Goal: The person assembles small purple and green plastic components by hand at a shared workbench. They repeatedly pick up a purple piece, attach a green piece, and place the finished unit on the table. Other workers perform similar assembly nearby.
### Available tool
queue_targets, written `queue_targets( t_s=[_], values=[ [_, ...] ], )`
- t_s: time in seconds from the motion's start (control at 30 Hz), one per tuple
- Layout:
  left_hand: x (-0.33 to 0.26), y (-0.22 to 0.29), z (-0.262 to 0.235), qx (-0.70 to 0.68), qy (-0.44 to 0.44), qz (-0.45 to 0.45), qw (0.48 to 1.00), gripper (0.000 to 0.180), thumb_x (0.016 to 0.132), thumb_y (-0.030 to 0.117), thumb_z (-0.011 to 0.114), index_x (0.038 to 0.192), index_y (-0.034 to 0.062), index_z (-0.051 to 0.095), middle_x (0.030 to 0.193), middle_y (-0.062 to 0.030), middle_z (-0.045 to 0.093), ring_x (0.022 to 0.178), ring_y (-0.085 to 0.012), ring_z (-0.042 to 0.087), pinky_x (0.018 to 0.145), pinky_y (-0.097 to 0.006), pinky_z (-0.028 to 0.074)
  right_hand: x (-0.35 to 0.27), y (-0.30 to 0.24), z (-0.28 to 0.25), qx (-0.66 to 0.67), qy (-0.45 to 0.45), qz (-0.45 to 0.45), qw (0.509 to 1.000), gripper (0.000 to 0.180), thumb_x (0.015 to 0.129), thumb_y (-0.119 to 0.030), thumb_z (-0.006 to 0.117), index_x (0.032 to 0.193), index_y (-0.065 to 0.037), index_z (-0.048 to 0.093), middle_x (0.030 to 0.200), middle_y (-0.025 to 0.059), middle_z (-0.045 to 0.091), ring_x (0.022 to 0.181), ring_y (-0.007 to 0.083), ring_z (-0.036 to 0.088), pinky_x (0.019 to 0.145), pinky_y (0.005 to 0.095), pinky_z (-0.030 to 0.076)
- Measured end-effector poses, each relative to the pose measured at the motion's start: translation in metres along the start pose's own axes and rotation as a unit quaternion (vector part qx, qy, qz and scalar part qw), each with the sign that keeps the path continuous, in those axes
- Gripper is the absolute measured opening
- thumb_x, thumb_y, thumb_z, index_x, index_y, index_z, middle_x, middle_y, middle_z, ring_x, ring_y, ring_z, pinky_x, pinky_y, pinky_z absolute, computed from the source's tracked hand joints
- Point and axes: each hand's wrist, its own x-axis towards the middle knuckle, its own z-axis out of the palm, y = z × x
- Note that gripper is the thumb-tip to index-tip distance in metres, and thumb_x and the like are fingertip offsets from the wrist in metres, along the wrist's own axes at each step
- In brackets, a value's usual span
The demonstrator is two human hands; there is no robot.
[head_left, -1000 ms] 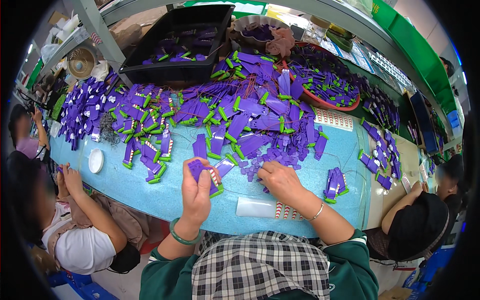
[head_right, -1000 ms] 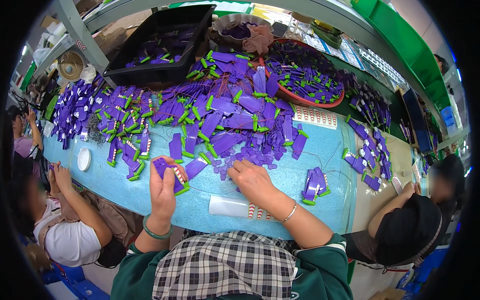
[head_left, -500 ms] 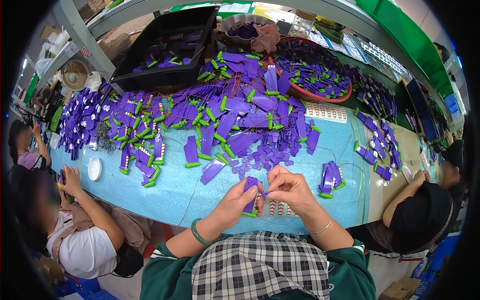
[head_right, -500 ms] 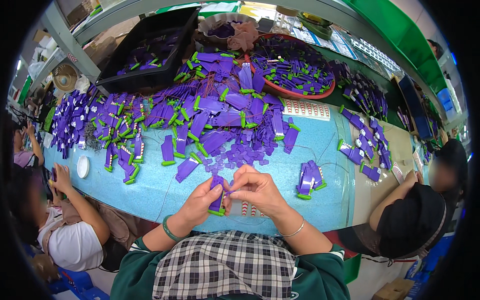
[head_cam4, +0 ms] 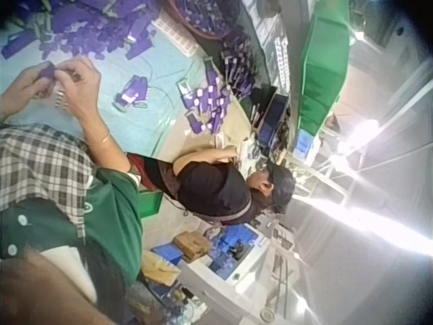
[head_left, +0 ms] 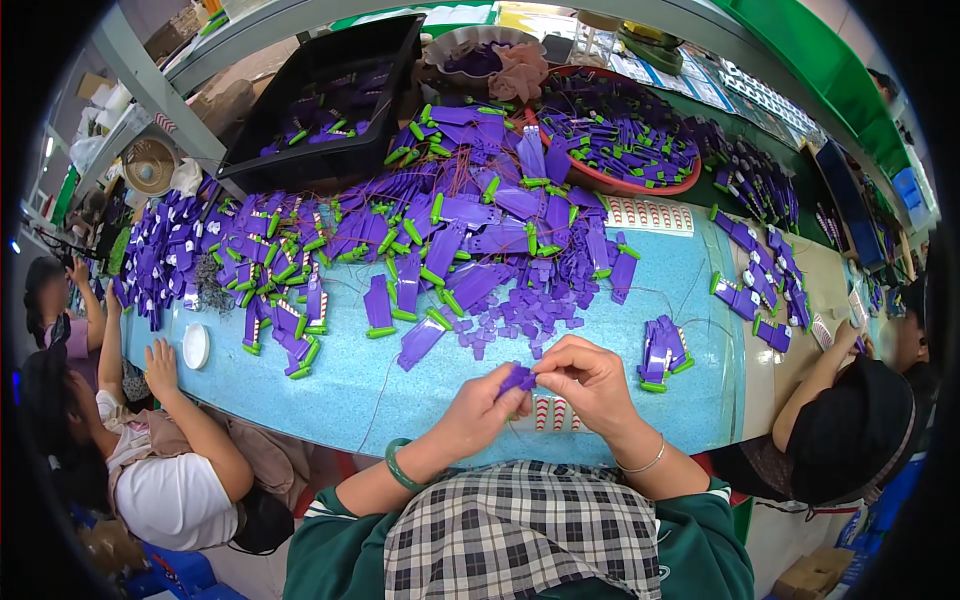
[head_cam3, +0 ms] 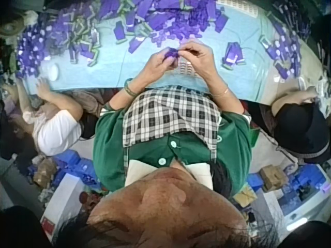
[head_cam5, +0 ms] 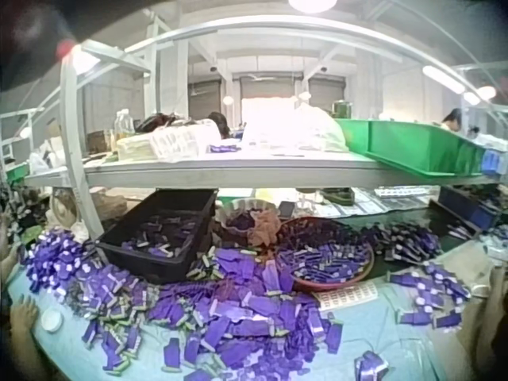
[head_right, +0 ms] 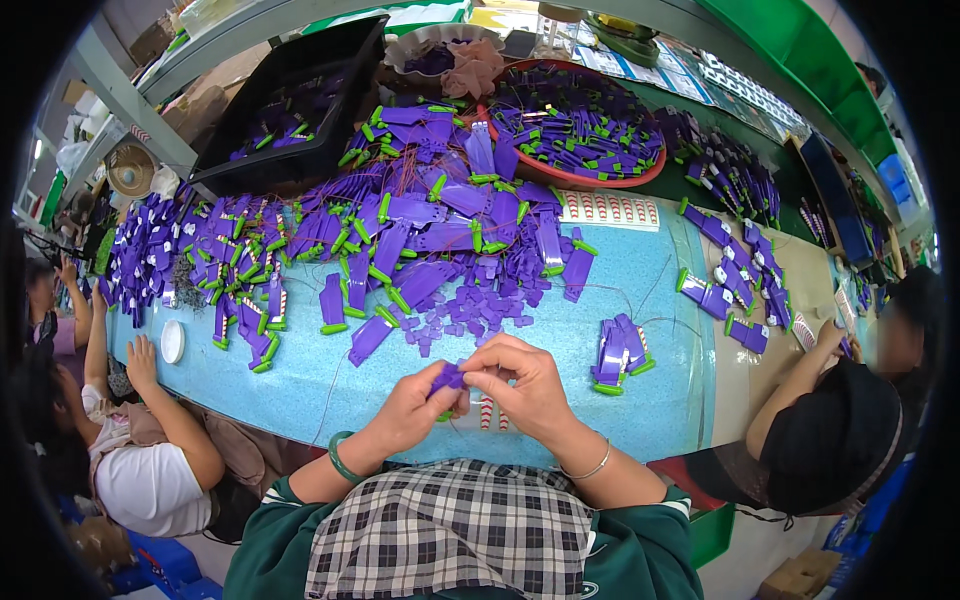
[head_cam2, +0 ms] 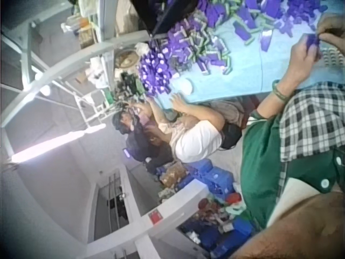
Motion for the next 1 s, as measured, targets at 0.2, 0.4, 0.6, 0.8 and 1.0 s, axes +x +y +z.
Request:
queue_targets(
  t_s=[0.2,0.4,0.6,0.8,1.0],
  values=[
    [-0.001,0.010,0.003,0.208,-0.014,0.048,0.977,0.017,0.091,0.016,0.056,0.097,0.0012,0.050,0.075,-0.0162,0.058,0.069,-0.0320,0.058,0.060,-0.040,0.044,-0.007,-0.009,0.007,-0.150,0.020,-0.062,0.987,0.009,0.075,-0.001,0.072,0.082,-0.003,0.067,0.077,0.0051,0.061,0.062,0.0115,0.057,0.053,0.0249,0.046],
    [-0.001,0.013,0.002,0.276,-0.019,0.083,0.957,0.019,0.091,0.021,0.053,0.094,0.0025,0.049,0.075,-0.0187,0.057,0.070,-0.0393,0.058,0.060,-0.047,0.042,-0.012,0.000,0.011,-0.188,0.068,-0.108,0.974,0.012,0.072,0.000,0.074,0.078,-0.004,0.065,0.074,0.0050,0.060,0.058,0.0117,0.056,0.047,0.0248,0.044],
    [0.001,0.014,0.004,0.266,-0.018,0.085,0.960,0.018,0.092,0.020,0.051,0.092,0.0022,0.049,0.074,-0.0186,0.057,0.068,-0.0393,0.058,0.059,-0.048,0.042,-0.019,0.008,0.022,-0.166,0.148,-0.139,0.965,0.014,0.071,0.003,0.075,0.078,-0.003,0.064,0.073,0.0049,0.060,0.054,0.0100,0.053,0.045,0.0222,0.042],
    [0.000,0.006,0.003,0.284,-0.009,0.100,0.953,0.016,0.091,0.018,0.052,0.090,0.0023,0.051,0.070,-0.0173,0.058,0.065,-0.0387,0.058,0.058,-0.048,0.043,-0.015,0.007,0.021,-0.207,0.118,-0.159,0.958,0.012,0.076,-0.003,0.073,0.078,-0.002,0.062,0.077,0.0054,0.060,0.054,0.0099,0.053,0.047,0.0236,0.042],
    [-0.003,0.011,0.002,0.252,-0.051,0.053,0.965,0.017,0.093,0.017,0.050,0.088,0.0015,0.056,0.067,-0.0105,0.063,0.060,-0.0265,0.062,0.056,-0.038,0.048,-0.017,0.007,0.018,-0.119,0.025,-0.040,0.992,0.015,0.081,-0.009,0.071,0.077,-0.001,0.059,0.073,0.0049,0.057,0.054,0.0096,0.051,0.048,0.0233,0.041]
  ],
)
